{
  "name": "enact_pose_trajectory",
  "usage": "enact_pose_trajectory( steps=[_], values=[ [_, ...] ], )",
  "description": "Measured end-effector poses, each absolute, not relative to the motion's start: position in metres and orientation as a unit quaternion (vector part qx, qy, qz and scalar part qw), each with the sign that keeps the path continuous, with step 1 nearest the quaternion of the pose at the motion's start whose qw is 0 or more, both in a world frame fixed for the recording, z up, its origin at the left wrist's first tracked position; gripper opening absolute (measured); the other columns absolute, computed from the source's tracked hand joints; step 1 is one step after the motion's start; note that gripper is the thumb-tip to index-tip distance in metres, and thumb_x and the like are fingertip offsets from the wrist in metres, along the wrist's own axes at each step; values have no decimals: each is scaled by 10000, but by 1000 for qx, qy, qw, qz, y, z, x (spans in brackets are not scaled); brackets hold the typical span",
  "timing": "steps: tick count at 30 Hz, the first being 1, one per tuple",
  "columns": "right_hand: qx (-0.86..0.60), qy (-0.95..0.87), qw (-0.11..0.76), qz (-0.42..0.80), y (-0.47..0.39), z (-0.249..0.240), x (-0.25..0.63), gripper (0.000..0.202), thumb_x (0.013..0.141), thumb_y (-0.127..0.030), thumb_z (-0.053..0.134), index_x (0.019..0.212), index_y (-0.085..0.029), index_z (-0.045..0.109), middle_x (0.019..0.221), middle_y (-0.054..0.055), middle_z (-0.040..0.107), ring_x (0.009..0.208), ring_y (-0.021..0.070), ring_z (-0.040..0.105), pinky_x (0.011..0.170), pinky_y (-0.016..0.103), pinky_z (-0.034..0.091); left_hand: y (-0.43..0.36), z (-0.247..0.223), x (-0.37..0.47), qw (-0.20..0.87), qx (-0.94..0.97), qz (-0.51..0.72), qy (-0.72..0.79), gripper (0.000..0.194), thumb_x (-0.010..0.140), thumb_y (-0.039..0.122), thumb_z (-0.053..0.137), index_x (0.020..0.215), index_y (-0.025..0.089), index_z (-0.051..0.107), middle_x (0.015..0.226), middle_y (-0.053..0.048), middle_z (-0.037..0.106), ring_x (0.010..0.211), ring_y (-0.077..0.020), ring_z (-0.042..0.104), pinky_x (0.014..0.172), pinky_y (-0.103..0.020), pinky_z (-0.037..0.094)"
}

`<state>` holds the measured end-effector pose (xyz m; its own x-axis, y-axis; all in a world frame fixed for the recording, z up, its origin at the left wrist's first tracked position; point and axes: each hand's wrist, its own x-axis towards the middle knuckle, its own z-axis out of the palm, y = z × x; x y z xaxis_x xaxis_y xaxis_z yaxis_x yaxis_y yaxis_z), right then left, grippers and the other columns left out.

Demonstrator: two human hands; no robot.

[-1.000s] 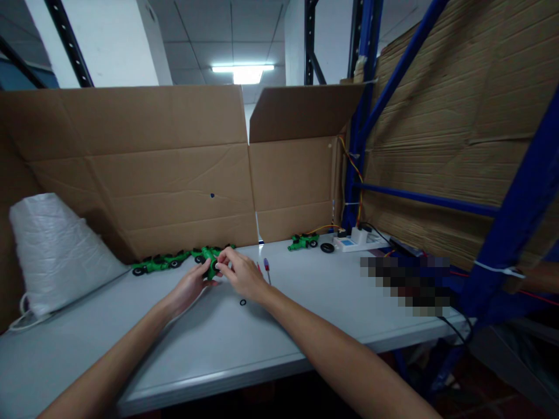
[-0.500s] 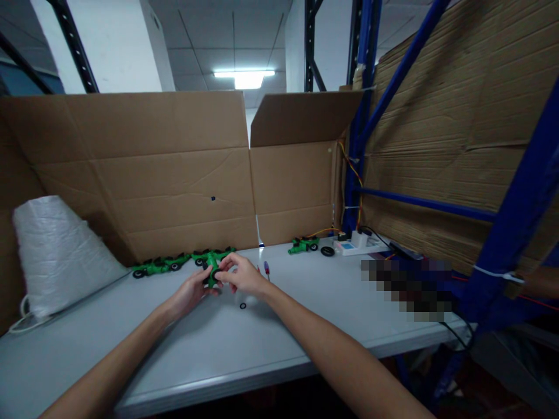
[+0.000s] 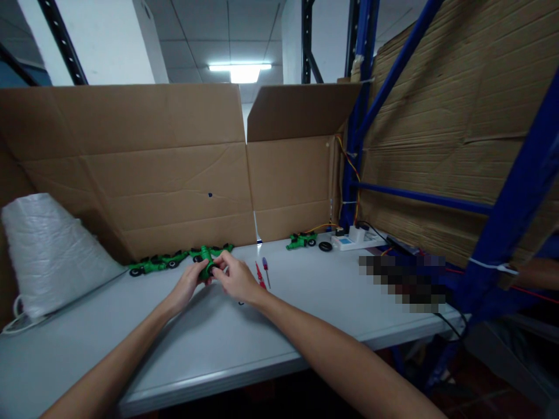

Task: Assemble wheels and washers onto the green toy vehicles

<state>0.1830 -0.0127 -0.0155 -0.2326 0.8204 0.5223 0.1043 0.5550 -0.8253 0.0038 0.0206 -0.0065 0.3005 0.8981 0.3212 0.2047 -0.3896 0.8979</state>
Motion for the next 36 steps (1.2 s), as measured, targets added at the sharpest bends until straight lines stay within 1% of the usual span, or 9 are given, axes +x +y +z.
enact_pose_trajectory(
  steps=[4,11,13,15,21,26,31,34,36],
  values=[
    [-330,-721,487,367,-7,-19,186,105,937,-292,589,1009,-227,549,826,-33,666,457,89,545,427,200,386,20,-11,4,306,729,420,444,532,927,638,470,718,168,605,660,-28,602,654,-192,542,626,-294,408],
    [-360,-736,474,323,-4,-26,184,124,892,-206,616,993,-237,552,798,-55,687,480,96,537,494,201,373,24,-15,0,174,779,396,453,492,976,576,439,810,164,651,788,-69,701,737,-233,608,668,-308,419],
    [-375,-743,470,297,-6,-26,183,127,891,-187,611,1000,-237,570,825,-47,710,528,107,565,540,206,389,24,-14,-1,147,792,386,449,482,978,566,447,813,166,659,793,-75,709,744,-236,613,681,-310,423],
    [-387,-751,471,253,-10,-24,184,119,901,-186,609,1008,-236,595,862,-32,731,606,124,605,594,212,401,23,-12,-1,157,794,386,443,478,969,571,463,822,165,666,799,-75,714,748,-234,619,684,-307,429],
    [-397,-778,463,153,-13,-15,189,124,965,-233,569,1056,-221,651,913,7,748,729,149,646,681,228,409,22,-8,7,303,724,436,441,512,905,630,531,873,139,672,788,-43,683,717,-207,602,640,-287,448],
    [-424,-783,439,118,-9,-19,189,97,940,-232,590,1017,-236,648,899,8,738,764,170,644,690,244,385,24,-14,11,293,732,419,451,540,907,654,525,766,150,658,655,-21,614,644,-189,543,592,-282,392],
    [-425,-764,466,134,-7,-16,190,57,922,-220,570,945,-231,621,777,-25,662,710,155,584,654,234,356,20,-16,21,286,727,432,451,571,953,653,456,690,168,607,590,-2,550,591,-168,491,594,-284,380],
    [-409,-770,464,154,-10,-12,192,59,911,-218,570,946,-232,616,734,-44,626,672,144,555,633,226,349,19,-11,19,275,739,423,446,571,958,651,449,707,166,615,599,-3,563,597,-171,502,603,-285,382],
    [-393,-780,460,160,-13,-11,193,78,917,-223,577,978,-234,623,770,-40,648,674,141,568,638,229,356,20,-8,13,260,756,408,442,550,951,639,475,752,157,649,639,-12,604,626,-180,532,615,-283,388]
  ],
)
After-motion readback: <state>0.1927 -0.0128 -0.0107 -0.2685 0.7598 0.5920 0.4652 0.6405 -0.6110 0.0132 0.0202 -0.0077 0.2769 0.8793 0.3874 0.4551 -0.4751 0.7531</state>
